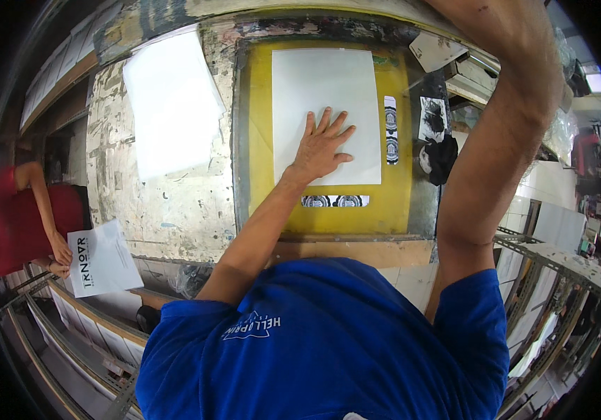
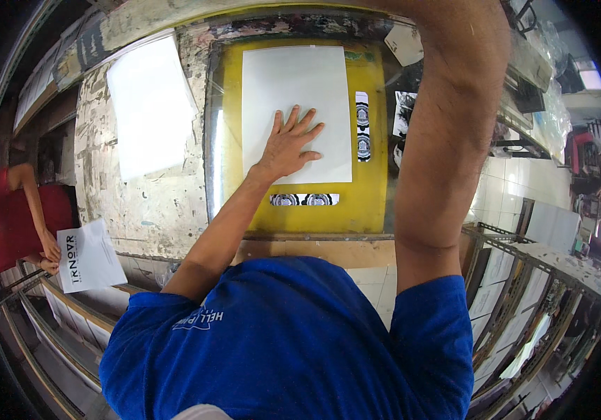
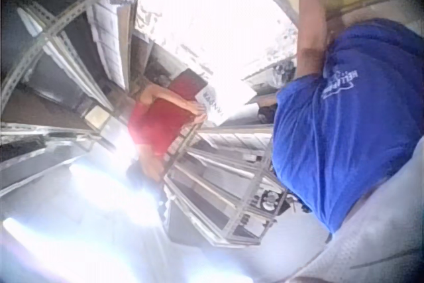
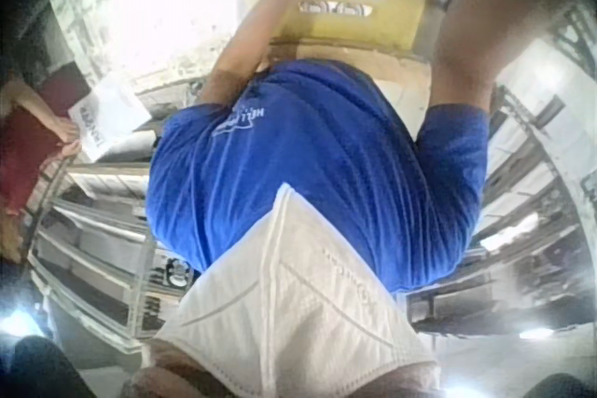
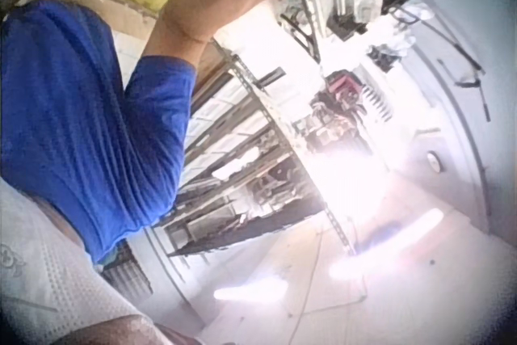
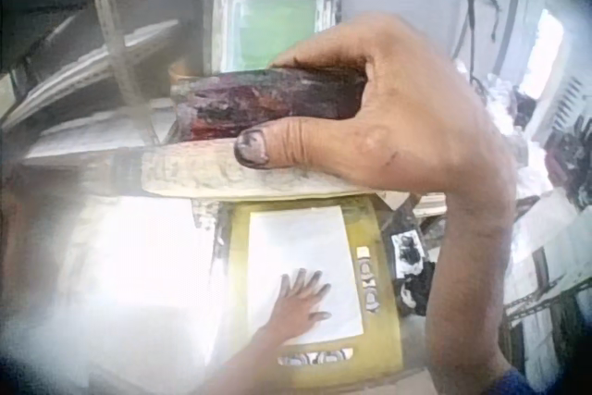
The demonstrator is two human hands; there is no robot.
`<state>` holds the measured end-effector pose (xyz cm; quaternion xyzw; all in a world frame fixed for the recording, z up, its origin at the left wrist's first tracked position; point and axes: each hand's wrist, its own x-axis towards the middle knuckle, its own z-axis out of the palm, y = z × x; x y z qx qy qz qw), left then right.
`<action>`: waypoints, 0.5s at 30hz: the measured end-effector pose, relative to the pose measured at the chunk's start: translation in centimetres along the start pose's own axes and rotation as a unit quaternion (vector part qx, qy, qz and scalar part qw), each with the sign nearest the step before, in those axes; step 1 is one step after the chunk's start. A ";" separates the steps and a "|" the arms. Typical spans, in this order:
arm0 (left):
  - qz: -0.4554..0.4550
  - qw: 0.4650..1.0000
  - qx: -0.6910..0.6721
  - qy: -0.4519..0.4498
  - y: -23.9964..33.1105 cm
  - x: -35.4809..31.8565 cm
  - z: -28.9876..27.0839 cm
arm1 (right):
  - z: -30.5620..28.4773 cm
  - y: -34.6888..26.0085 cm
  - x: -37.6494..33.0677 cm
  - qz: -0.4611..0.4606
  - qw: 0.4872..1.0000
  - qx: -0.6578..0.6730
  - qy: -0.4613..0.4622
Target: The person performs a series of screen prints by placing white paper on a yellow registration surface, lowering a hinged screen frame, and using a squeegee to spread black ink across the design before lifting the frame and moving the printed paper to a stack.
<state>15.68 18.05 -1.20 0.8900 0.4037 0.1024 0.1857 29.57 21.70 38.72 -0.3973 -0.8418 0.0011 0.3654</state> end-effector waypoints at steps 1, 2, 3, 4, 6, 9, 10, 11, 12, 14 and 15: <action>0.003 1.000 -0.001 -0.005 0.4 0.0 0.0 | 0.2 0.0 -0.2 -0.008 1.000 -0.009 0.013; 0.002 1.000 -0.001 -0.010 0.7 -0.1 0.2 | 0.4 0.1 -0.2 -0.014 1.000 -0.003 0.020; 0.003 1.000 -0.002 -0.010 0.9 -0.3 0.3 | 0.7 0.2 -0.3 -0.020 0.999 0.002 0.027; 0.005 1.000 -0.004 -0.010 1.2 -0.4 0.5 | 0.8 0.3 -0.3 -0.022 0.999 0.017 0.028; 0.010 1.000 -0.008 -0.007 1.5 -0.8 0.7 | 0.8 0.5 -0.2 -0.023 0.999 0.030 0.021; 0.018 1.000 -0.014 0.003 1.9 -1.2 0.8 | 0.5 0.5 -0.1 -0.034 0.999 0.012 0.010; 0.018 1.000 -0.015 0.006 2.1 -1.3 0.8 | 0.5 0.6 -0.2 -0.049 0.999 0.002 0.015; 0.018 1.000 -0.016 0.009 2.1 -1.3 0.9 | 0.5 0.6 -0.2 -0.052 0.998 -0.003 0.018; 0.021 1.000 -0.018 0.011 2.1 -1.4 0.9 | 0.5 0.5 -0.3 -0.055 0.998 -0.008 0.021; 0.025 0.999 -0.021 0.017 2.2 -1.5 1.0 | 0.4 0.3 -0.2 -0.027 1.000 0.007 0.010; 0.026 0.999 -0.022 0.018 2.1 -1.5 1.1 | 0.3 0.3 0.0 -0.007 1.000 0.022 -0.002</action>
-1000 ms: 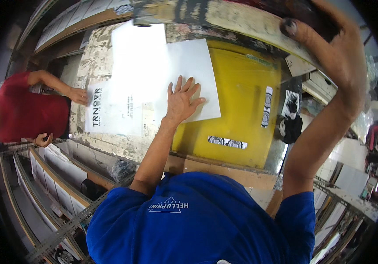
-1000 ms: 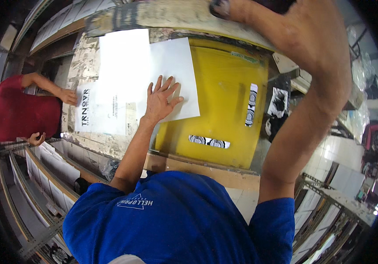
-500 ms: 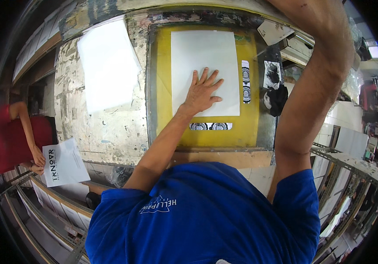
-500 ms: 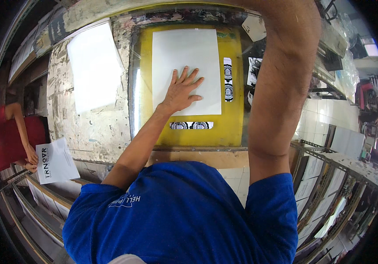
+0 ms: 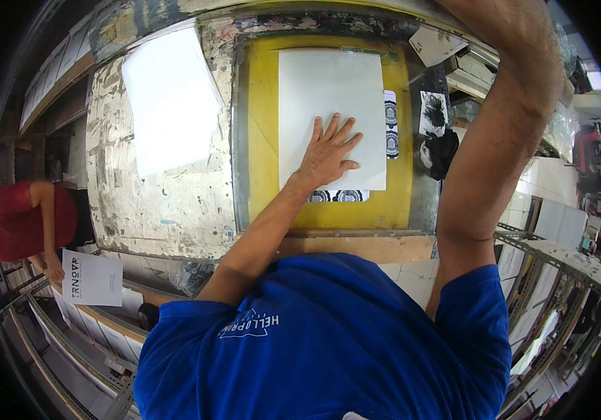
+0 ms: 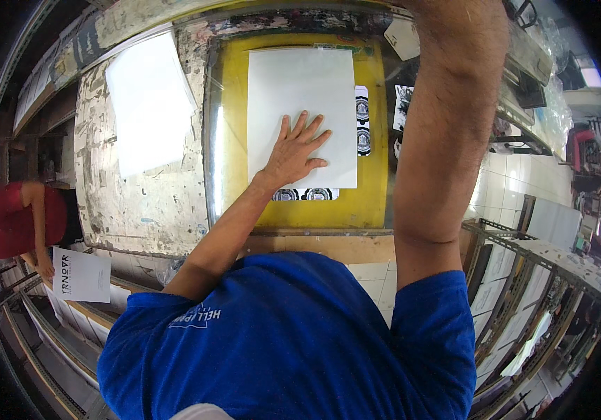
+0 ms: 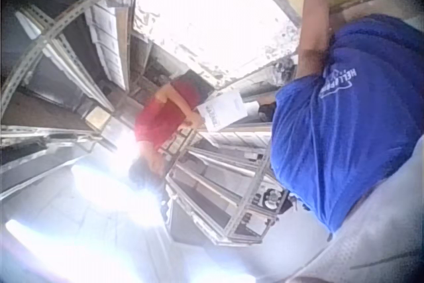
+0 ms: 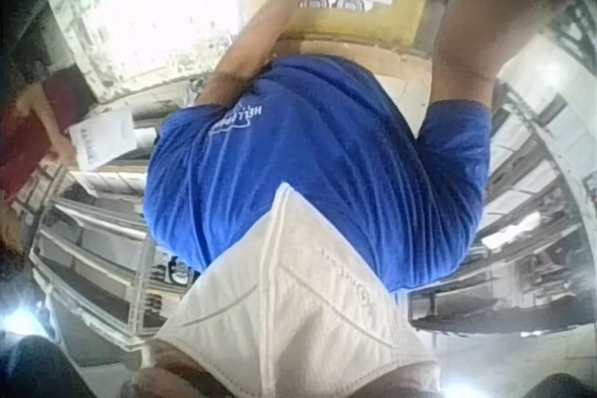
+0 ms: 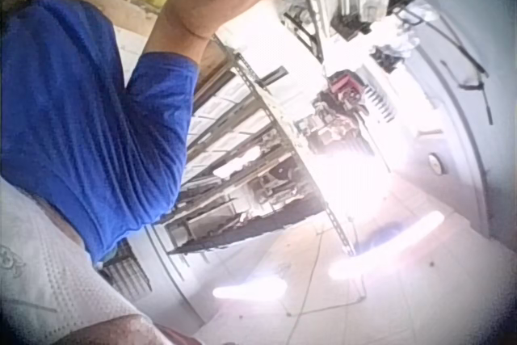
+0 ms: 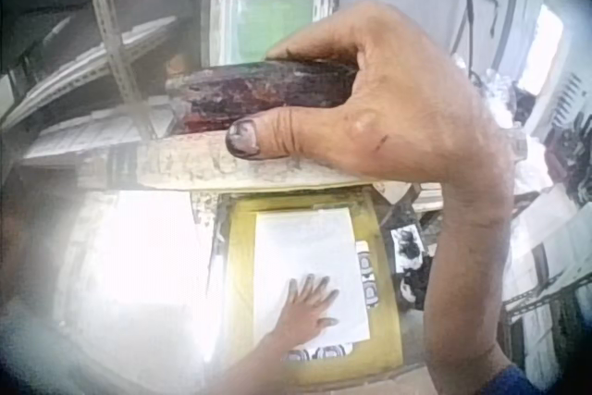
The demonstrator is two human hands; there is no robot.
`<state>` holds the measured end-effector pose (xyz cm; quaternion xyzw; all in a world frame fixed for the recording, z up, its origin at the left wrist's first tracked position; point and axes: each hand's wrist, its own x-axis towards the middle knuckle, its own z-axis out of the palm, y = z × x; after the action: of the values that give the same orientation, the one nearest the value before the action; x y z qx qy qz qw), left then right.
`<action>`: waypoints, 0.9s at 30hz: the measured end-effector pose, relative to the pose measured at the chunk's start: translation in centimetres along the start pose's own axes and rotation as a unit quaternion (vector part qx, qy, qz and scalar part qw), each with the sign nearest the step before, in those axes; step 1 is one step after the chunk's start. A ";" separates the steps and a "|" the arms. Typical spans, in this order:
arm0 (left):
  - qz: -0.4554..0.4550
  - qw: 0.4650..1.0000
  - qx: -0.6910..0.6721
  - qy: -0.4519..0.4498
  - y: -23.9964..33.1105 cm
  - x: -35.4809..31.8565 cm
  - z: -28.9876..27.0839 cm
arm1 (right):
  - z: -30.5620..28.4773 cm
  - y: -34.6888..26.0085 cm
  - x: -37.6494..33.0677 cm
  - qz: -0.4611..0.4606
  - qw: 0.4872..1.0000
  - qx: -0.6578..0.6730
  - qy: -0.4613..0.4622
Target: The person performs a series of screen prints by placing white paper on a yellow registration surface, lowering a hinged screen frame, and using a squeegee to spread black ink across the design before lifting the frame and moving the printed paper to a stack.
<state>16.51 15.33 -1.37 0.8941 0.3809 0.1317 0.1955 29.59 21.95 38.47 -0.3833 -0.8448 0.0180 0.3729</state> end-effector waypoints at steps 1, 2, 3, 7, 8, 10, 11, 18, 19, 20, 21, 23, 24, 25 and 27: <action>0.002 1.000 -0.001 0.001 0.0 -0.1 0.1 | -0.6 0.1 0.7 0.033 0.999 0.030 -0.023; 0.006 1.000 -0.001 0.002 0.0 -0.1 0.1 | -0.6 0.4 0.9 0.050 0.998 0.027 -0.032; 0.007 1.000 -0.001 0.001 0.0 -0.1 0.2 | -0.7 0.7 1.1 0.067 0.997 0.025 -0.041; 0.014 1.000 -0.004 0.017 0.1 -0.1 0.8 | 1.3 -1.5 1.8 0.181 0.981 -0.063 -0.004; 0.016 1.000 -0.005 0.026 0.1 -0.1 0.8 | 1.3 -1.8 1.7 0.166 0.985 -0.056 0.000; 0.007 1.000 0.000 0.006 0.1 -0.3 0.7 | 0.7 -0.4 0.6 0.064 0.998 -0.021 -0.004; 0.003 1.000 0.003 -0.006 0.2 -0.3 0.6 | 0.7 -0.6 0.7 0.062 0.998 -0.014 -0.009; 0.010 1.000 0.020 -0.008 0.3 -0.7 0.3 | -0.5 -1.8 3.0 0.233 0.968 0.049 -0.079; 0.010 1.000 0.018 -0.005 0.3 -0.8 0.5 | -0.9 -1.1 1.7 0.153 0.982 0.078 -0.082; 0.013 1.000 0.017 -0.004 0.3 -0.7 0.6 | -0.8 -1.4 1.4 0.138 0.986 0.062 -0.076; 0.012 1.000 0.017 -0.004 0.3 -0.7 0.5 | -0.4 -2.3 1.5 0.123 0.989 0.048 -0.070; 0.011 1.000 0.015 -0.004 0.3 -0.7 0.5 | 0.5 -3.4 1.9 0.137 0.989 -0.035 -0.038; 0.012 1.000 0.014 -0.002 0.4 -0.7 0.5 | 0.7 -3.3 1.7 0.103 0.993 -0.063 -0.016; 0.013 1.000 0.012 0.000 0.4 -0.7 0.5 | 1.0 -0.6 0.1 -0.016 0.998 -0.055 0.014; 0.018 1.000 0.005 0.012 0.2 -0.7 0.7 | 1.1 -0.5 0.6 -0.001 1.000 -0.018 0.004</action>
<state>16.46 14.47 -2.00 0.8999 0.3682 0.1441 0.1838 28.36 22.29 38.22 -0.3896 -0.8439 0.0010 0.3688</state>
